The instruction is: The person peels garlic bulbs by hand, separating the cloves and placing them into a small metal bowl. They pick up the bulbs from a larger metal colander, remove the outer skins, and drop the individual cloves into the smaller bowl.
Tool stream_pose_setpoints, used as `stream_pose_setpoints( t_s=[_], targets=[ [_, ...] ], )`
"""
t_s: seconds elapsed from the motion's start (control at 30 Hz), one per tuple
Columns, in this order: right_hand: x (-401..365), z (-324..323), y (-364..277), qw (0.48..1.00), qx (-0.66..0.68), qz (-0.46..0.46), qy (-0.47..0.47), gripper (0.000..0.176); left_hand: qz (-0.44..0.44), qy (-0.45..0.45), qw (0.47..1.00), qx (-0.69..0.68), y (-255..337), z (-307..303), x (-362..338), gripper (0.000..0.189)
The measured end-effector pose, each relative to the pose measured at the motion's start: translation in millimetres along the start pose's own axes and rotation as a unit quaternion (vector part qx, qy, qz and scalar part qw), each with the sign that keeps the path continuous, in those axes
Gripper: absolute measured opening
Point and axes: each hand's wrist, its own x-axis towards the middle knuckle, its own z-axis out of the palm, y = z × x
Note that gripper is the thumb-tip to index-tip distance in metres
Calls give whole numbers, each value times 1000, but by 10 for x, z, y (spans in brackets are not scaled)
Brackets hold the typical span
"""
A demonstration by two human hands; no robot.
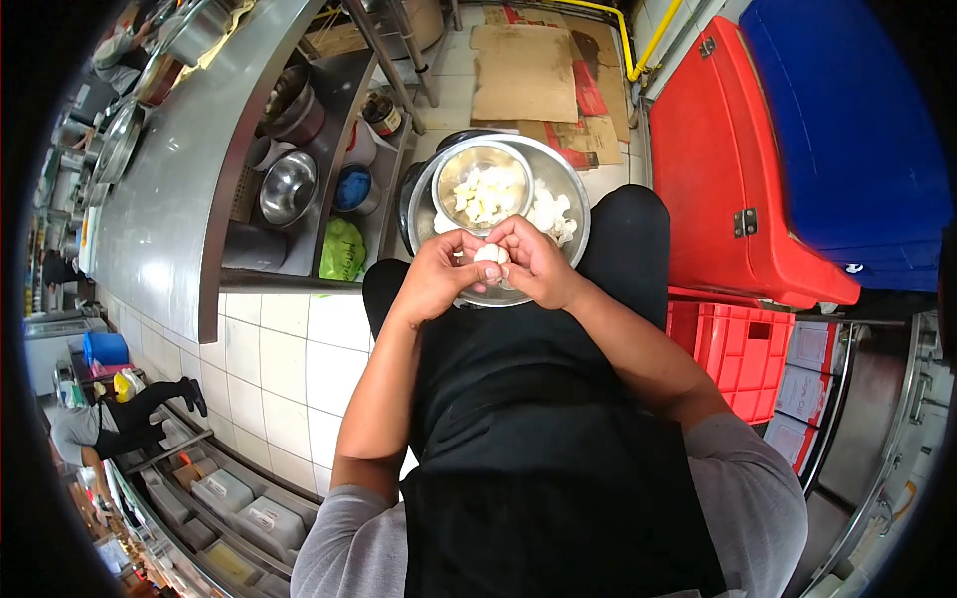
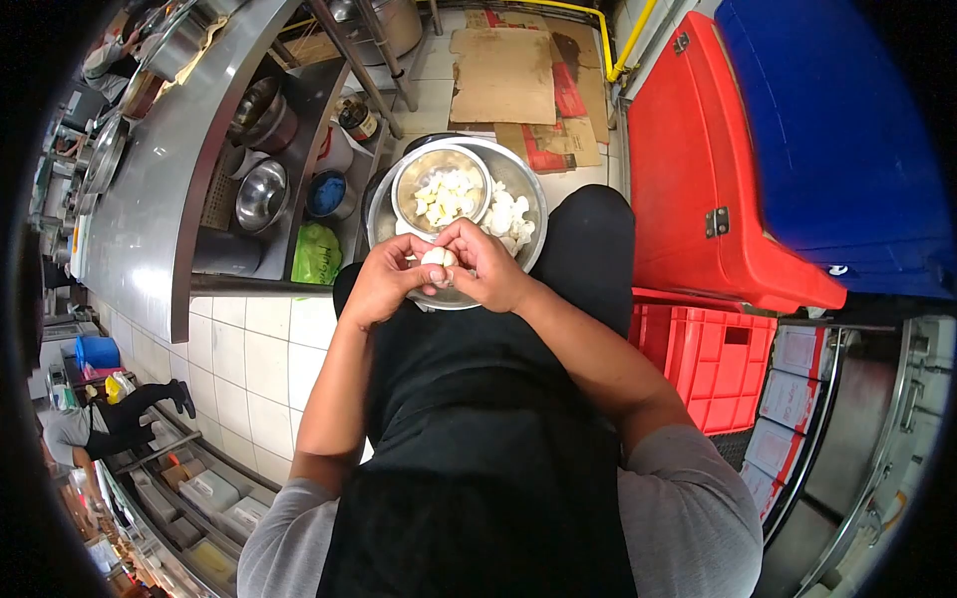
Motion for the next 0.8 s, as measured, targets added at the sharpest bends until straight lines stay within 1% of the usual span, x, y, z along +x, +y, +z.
stream_pose_setpoints(
  t_s=[0.13,0.2,0.33,0.4,0.43,0.47,0.5,0.53,0.6,0.63,0.7,0.73,0.8],
  targets=[
    [21,-9,-60,1000,10,21,18,27,6,26,999,-25,16,125,-25,38],
    [46,11,40,997,-38,-13,70,24,84,58,995,20,-41,225,-27,47],
    [4,-34,50,997,-18,11,72,23,102,85,991,-17,-98,327,-26,46],
    [16,-54,83,998,-19,5,65,22,159,108,980,54,-82,362,-53,42],
    [21,-58,90,998,-19,5,63,22,160,109,980,54,-114,344,-40,42],
    [26,-69,92,998,4,10,55,21,170,105,976,84,-172,315,-9,42],
    [27,-73,84,998,27,15,46,20,180,99,972,114,-148,317,-2,41],
    [32,-90,72,998,27,15,46,20,180,100,972,115,-120,312,-3,41],
    [35,-116,37,993,97,59,17,17,171,105,956,214,-52,307,-19,43],
    [29,-104,21,993,97,58,19,17,171,102,956,215,-56,298,-17,43],
    [27,-83,-3,997,43,67,17,18,196,103,941,254,-83,266,3,43],
    [12,-87,2,997,42,67,16,18,197,104,941,254,-100,254,7,43],
    [-12,-73,-9,997,1,82,14,21,212,85,941,250,-131,226,4,41]
  ],
)
